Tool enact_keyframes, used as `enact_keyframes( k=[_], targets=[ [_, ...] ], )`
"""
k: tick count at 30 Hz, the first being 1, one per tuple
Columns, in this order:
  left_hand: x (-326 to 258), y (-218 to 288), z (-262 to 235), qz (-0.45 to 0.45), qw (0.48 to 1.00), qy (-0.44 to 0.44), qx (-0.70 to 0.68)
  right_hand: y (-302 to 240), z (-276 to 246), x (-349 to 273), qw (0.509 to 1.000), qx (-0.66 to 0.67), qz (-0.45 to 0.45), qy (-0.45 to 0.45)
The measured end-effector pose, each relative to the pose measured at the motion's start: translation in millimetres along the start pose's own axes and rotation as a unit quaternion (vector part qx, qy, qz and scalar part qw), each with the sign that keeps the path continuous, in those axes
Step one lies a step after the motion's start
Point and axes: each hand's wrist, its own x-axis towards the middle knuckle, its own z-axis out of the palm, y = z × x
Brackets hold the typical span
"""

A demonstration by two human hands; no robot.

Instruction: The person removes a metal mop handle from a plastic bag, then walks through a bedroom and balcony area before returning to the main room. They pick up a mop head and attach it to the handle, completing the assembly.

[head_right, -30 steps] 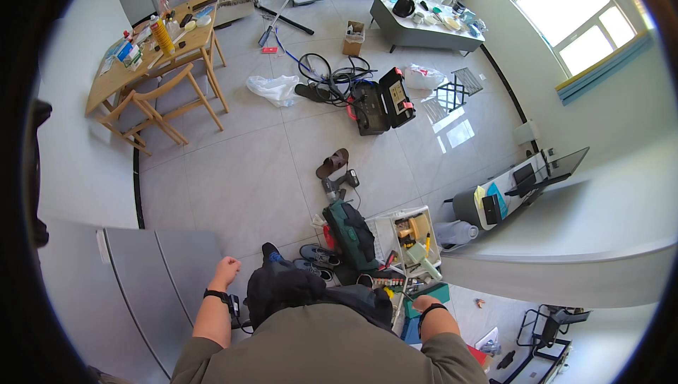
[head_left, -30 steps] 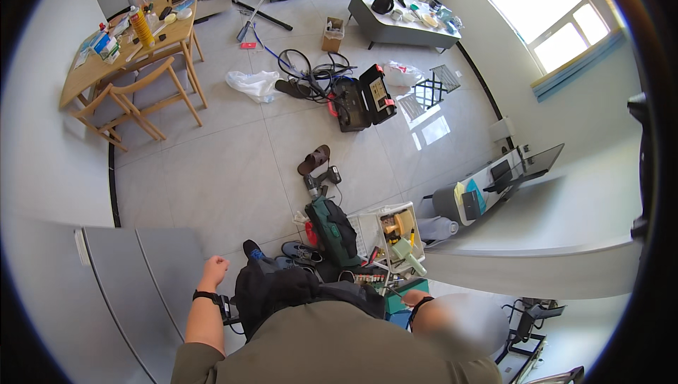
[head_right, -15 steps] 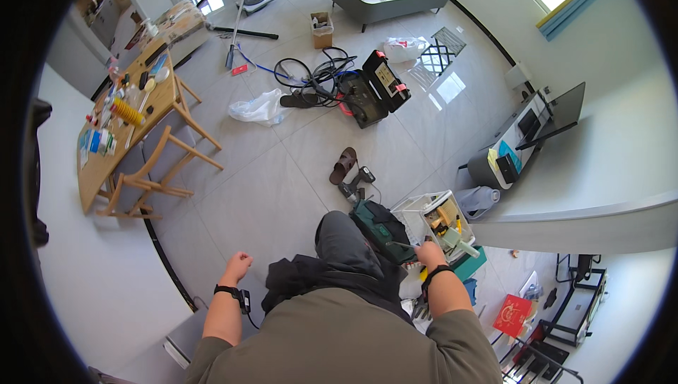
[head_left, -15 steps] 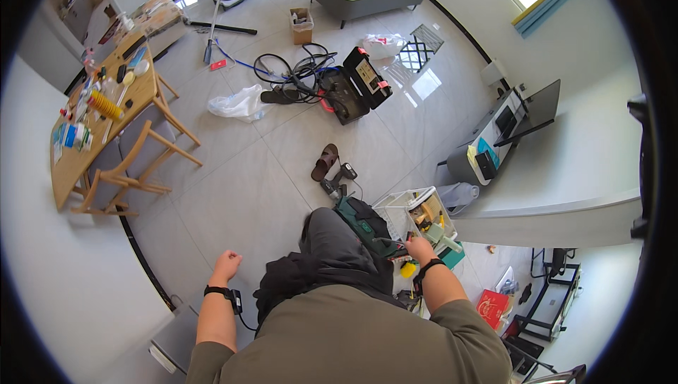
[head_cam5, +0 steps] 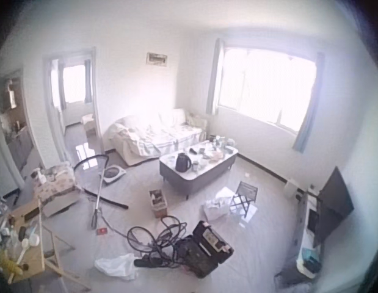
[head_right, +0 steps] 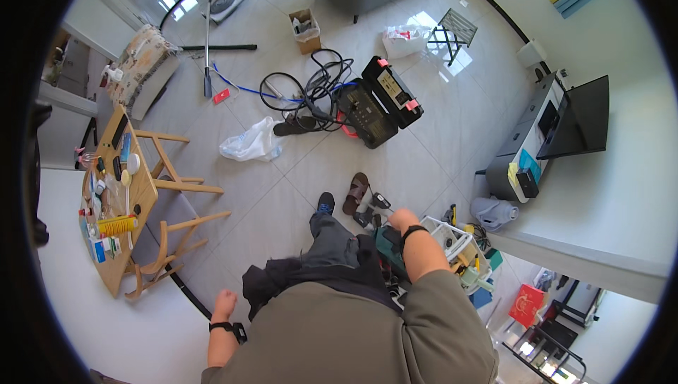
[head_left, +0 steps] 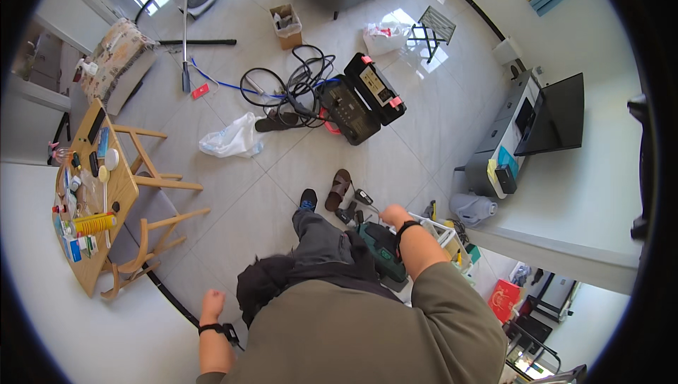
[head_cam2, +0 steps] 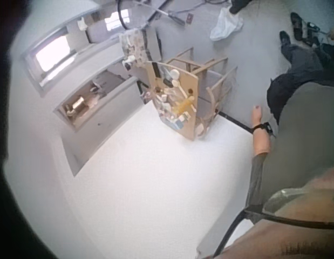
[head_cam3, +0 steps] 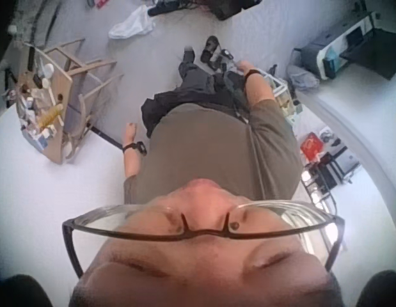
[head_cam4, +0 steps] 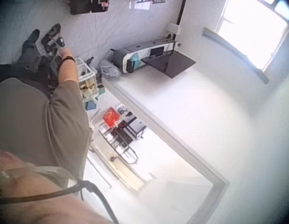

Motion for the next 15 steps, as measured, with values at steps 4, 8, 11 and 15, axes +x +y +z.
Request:
enact_keyframes(
  k=[4, 8, 11, 15],
  targets=[
    [44.2, 83.1, -28.6, -0.007, 0.996, -0.023, -0.087, -12.5, -50.4, 31.2, 1.0, -0.003, -0.013, 0.026],
    [108.6, 164.5, -59.2, 0.067, 0.996, -0.059, -0.021, -13.1, -80.5, 55.1, 0.993, 0.091, 0.006, 0.073],
    [159.3, 225.7, -83.4, 0.115, 0.989, -0.086, 0.04, -7.9, -96.4, 62.4, 0.987, 0.128, 0.007, 0.101],
    [218.9, 306.2, -104.6, 0.157, 0.977, -0.105, 0.101, -2.2, -111.8, 75.6, 0.968, 0.204, 0.059, 0.131]
  ],
)
